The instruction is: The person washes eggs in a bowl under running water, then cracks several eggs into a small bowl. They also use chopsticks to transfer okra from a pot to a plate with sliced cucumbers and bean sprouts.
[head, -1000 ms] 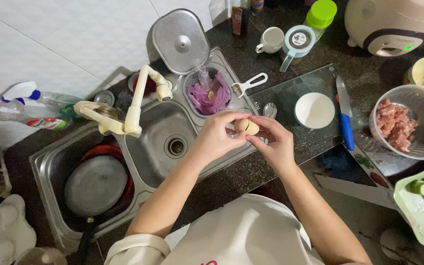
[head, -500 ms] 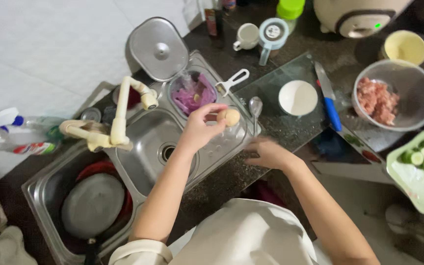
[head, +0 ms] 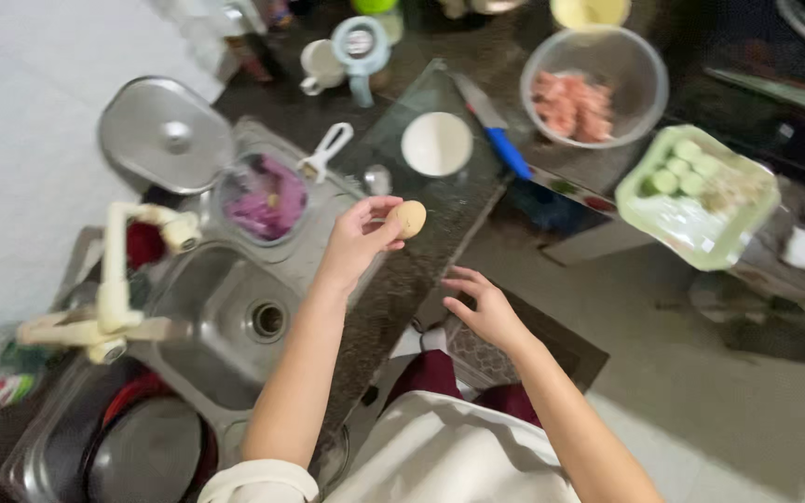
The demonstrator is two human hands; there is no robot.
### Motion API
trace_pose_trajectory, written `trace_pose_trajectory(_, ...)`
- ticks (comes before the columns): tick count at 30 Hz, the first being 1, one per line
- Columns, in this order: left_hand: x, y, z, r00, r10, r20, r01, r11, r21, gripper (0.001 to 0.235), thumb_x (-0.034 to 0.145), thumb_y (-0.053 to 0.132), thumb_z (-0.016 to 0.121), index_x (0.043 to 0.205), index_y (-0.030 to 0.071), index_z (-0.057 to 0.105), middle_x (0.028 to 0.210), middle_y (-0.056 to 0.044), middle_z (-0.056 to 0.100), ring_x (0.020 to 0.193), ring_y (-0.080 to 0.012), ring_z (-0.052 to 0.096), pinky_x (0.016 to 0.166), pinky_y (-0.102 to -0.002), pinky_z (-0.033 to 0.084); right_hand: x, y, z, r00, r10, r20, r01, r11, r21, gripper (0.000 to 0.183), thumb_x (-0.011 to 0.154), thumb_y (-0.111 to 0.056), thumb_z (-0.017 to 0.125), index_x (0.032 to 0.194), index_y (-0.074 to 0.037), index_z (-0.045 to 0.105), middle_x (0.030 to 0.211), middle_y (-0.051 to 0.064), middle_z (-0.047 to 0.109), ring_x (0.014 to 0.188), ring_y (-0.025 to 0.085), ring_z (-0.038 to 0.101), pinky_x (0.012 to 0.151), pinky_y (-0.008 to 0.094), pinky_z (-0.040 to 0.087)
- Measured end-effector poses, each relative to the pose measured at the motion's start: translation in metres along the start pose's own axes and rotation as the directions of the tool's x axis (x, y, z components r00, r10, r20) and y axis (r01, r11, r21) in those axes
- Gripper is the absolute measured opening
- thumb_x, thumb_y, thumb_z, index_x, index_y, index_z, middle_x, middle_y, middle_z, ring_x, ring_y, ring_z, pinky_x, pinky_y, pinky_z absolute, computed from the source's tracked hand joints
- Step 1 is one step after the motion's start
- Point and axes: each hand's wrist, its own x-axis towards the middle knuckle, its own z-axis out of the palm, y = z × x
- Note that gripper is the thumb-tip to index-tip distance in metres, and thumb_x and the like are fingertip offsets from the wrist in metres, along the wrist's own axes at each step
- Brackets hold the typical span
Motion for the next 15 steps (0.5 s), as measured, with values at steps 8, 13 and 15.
trace_pose_trajectory(8, 0.007, -0.073, 0.206, 0.939, 0.058, 0.34, -0.145, 0.961, 0.236, 0.042, 0.086, 0.006, 0.077, 0.127, 0.003, 0.066, 0.116, -0.008, 0.07, 0.108, -0.0157, 0.067, 0.093, -0.032, 0.058, -0.147, 0.132, -0.079, 0.919, 0.269, -0.29, -0.147, 0.913, 0.38, 0.034, 0.095, -0.024, 0.068, 0.127, -0.012, 0.071, 0.137, 0.006, 0.068, 0.12, 0.018, 0.064, 0.101, 0.033, 0.051)
trace_pose_trajectory(13, -0.026, -0.141, 0.362, 0.877, -0.077, 0.474, -0.066, 0.958, 0.279, 0.045, 0.082, 0.005, 0.077, 0.126, 0.006, 0.066, 0.116, -0.007, 0.07, 0.108, -0.0149, 0.067, 0.095, -0.032, 0.056, -0.279, 0.239, -0.125, 0.702, 0.6, -0.384, -0.235, 0.704, 0.67, 0.032, 0.099, -0.022, 0.068, 0.127, -0.01, 0.076, 0.111, 0.01, 0.076, 0.099, 0.014, 0.062, 0.085, 0.028, 0.049)
trace_pose_trajectory(15, -0.041, -0.173, 0.415, 0.841, -0.155, 0.519, -0.028, 0.944, 0.328, 0.046, 0.082, 0.006, 0.078, 0.126, 0.007, 0.065, 0.116, -0.006, 0.07, 0.107, -0.0146, 0.067, 0.095, -0.031, 0.055, -0.329, 0.291, -0.135, 0.619, 0.636, -0.46, -0.187, 0.689, 0.7, 0.03, 0.097, -0.023, 0.068, 0.123, -0.009, 0.077, 0.109, 0.008, 0.076, 0.102, 0.012, 0.064, 0.088, 0.026, 0.05)
